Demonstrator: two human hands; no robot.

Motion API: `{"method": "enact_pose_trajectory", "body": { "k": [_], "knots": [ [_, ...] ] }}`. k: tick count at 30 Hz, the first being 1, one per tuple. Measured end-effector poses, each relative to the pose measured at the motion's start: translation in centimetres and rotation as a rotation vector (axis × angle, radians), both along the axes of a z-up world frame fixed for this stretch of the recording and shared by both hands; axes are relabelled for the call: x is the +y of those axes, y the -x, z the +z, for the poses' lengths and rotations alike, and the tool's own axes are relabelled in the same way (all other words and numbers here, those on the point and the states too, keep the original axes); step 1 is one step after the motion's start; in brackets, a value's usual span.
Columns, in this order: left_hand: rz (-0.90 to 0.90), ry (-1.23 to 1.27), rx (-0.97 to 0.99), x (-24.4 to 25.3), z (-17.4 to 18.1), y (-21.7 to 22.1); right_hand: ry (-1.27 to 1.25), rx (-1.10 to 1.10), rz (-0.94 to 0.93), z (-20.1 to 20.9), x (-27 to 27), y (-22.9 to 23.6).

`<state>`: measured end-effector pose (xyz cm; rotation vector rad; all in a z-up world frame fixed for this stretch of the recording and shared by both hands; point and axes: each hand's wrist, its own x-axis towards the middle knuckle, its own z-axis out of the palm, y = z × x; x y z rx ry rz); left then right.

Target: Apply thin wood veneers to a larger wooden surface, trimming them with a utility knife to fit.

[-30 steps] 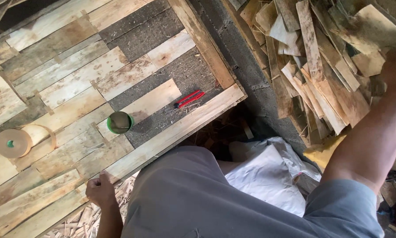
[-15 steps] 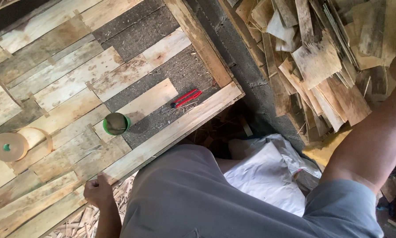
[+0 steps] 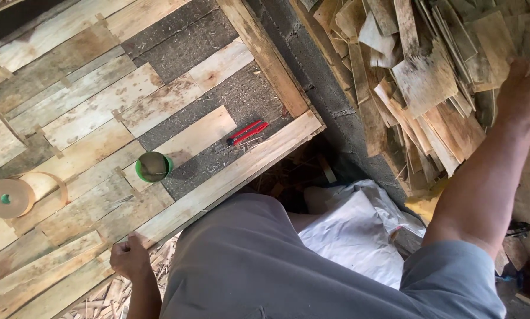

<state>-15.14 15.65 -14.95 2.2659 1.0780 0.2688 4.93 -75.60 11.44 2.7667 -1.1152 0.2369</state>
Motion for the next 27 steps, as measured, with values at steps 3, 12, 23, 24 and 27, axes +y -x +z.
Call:
{"method": "enact_pose_trajectory", "body": {
  "k": [3,12,23,24,27],
  "knots": [
    [0.019,-0.02,0.037,0.0,0.0,-0.1,0.72,-0.26,0.301,-2.1,-0.5,-0.6],
    [0.016,-0.02,0.015,-0.6,0.8,-0.2,0.176,-0.388,0.593,-0.3,3.7,-4.5],
    [0.014,-0.047,-0.123,-2.8,1.7,0.3,0.199,-0.131,0.841,1.9,5.6,-12.0],
    [0.019,-0.043,-0.123,-3.1,2.1,0.1,0.134,-0.079,0.724,1.7,5.9,-13.0],
    [0.038,-0.031,-0.119,-3.4,2.3,0.2,0.63,0.27,0.506,-3.2,0.0,-16.6]
  ]
}}
